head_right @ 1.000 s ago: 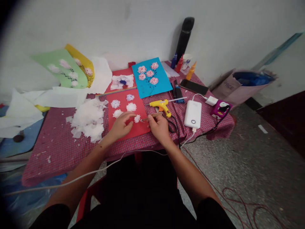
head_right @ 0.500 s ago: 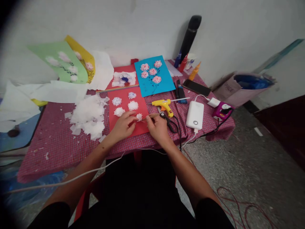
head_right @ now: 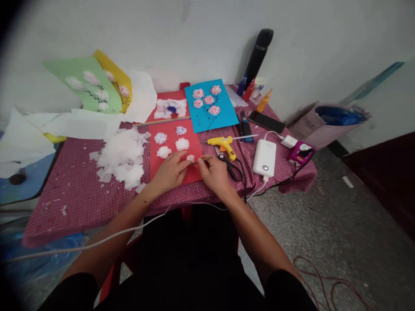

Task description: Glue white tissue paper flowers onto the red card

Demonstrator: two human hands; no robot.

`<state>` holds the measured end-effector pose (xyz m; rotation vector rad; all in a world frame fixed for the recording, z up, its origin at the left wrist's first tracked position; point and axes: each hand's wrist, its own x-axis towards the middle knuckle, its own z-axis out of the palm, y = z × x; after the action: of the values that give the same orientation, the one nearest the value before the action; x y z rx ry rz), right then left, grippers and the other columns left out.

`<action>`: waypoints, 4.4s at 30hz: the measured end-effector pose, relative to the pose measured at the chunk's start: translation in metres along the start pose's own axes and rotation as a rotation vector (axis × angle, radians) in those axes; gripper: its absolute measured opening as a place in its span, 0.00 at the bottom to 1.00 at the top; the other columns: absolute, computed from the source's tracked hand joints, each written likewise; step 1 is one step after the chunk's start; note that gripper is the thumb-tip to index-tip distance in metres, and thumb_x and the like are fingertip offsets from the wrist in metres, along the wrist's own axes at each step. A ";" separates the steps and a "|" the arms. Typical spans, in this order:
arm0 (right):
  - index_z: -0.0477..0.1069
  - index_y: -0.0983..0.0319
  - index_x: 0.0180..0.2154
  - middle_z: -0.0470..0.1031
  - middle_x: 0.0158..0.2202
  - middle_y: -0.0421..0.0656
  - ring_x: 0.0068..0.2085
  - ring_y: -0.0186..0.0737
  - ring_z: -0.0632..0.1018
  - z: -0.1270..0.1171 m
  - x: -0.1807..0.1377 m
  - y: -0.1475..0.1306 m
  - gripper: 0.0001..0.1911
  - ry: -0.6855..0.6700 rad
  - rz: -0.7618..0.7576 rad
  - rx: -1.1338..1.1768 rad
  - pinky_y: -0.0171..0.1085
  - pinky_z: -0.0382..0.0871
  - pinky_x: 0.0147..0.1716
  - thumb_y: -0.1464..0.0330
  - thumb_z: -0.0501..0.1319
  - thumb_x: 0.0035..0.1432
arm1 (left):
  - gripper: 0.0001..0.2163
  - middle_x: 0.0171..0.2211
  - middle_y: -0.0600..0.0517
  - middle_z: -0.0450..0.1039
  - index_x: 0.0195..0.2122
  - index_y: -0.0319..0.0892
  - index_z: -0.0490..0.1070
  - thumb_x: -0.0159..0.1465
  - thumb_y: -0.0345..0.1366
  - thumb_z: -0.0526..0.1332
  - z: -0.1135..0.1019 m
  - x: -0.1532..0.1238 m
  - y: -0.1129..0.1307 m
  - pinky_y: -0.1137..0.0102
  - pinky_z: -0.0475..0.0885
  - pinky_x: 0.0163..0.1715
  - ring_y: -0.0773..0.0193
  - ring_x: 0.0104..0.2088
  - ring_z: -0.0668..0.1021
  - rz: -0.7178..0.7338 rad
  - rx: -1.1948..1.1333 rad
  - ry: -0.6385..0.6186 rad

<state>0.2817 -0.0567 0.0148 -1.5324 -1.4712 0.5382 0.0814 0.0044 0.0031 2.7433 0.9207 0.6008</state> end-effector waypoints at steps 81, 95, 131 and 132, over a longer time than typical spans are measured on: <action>0.78 0.57 0.45 0.83 0.39 0.43 0.38 0.40 0.82 0.080 -0.060 -0.062 0.10 -0.272 -0.248 0.425 0.40 0.76 0.41 0.72 0.60 0.66 | 0.05 0.38 0.50 0.81 0.42 0.43 0.78 0.67 0.36 0.64 -0.051 -0.146 -0.001 0.67 0.75 0.42 0.62 0.39 0.81 -0.721 -0.486 0.445; 0.79 0.58 0.43 0.78 0.27 0.38 0.26 0.35 0.76 0.066 -0.065 -0.059 0.08 -0.271 0.163 0.737 0.35 0.69 0.27 0.64 0.65 0.64 | 0.11 0.44 0.50 0.79 0.47 0.44 0.76 0.64 0.29 0.66 -0.046 -0.126 0.019 0.69 0.78 0.48 0.65 0.43 0.83 -0.623 -0.871 0.576; 0.73 0.59 0.38 0.73 0.22 0.32 0.17 0.29 0.69 -0.012 -0.055 -0.018 0.15 0.118 0.612 1.273 0.30 0.66 0.14 0.60 0.73 0.54 | 0.05 0.39 0.50 0.83 0.42 0.44 0.80 0.66 0.36 0.68 -0.015 -0.016 0.071 0.66 0.80 0.44 0.62 0.39 0.84 -0.395 -0.796 0.302; 0.74 0.60 0.38 0.75 0.23 0.33 0.18 0.29 0.70 -0.014 -0.055 -0.016 0.15 0.105 0.615 1.292 0.30 0.67 0.16 0.60 0.73 0.53 | 0.05 0.39 0.50 0.83 0.42 0.44 0.80 0.66 0.36 0.68 -0.015 -0.014 0.070 0.66 0.80 0.44 0.63 0.39 0.84 -0.387 -0.801 0.296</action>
<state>0.2736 -0.1145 0.0200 -0.8449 -0.2771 1.3853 0.1024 -0.0590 0.0329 1.7482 0.9574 1.0330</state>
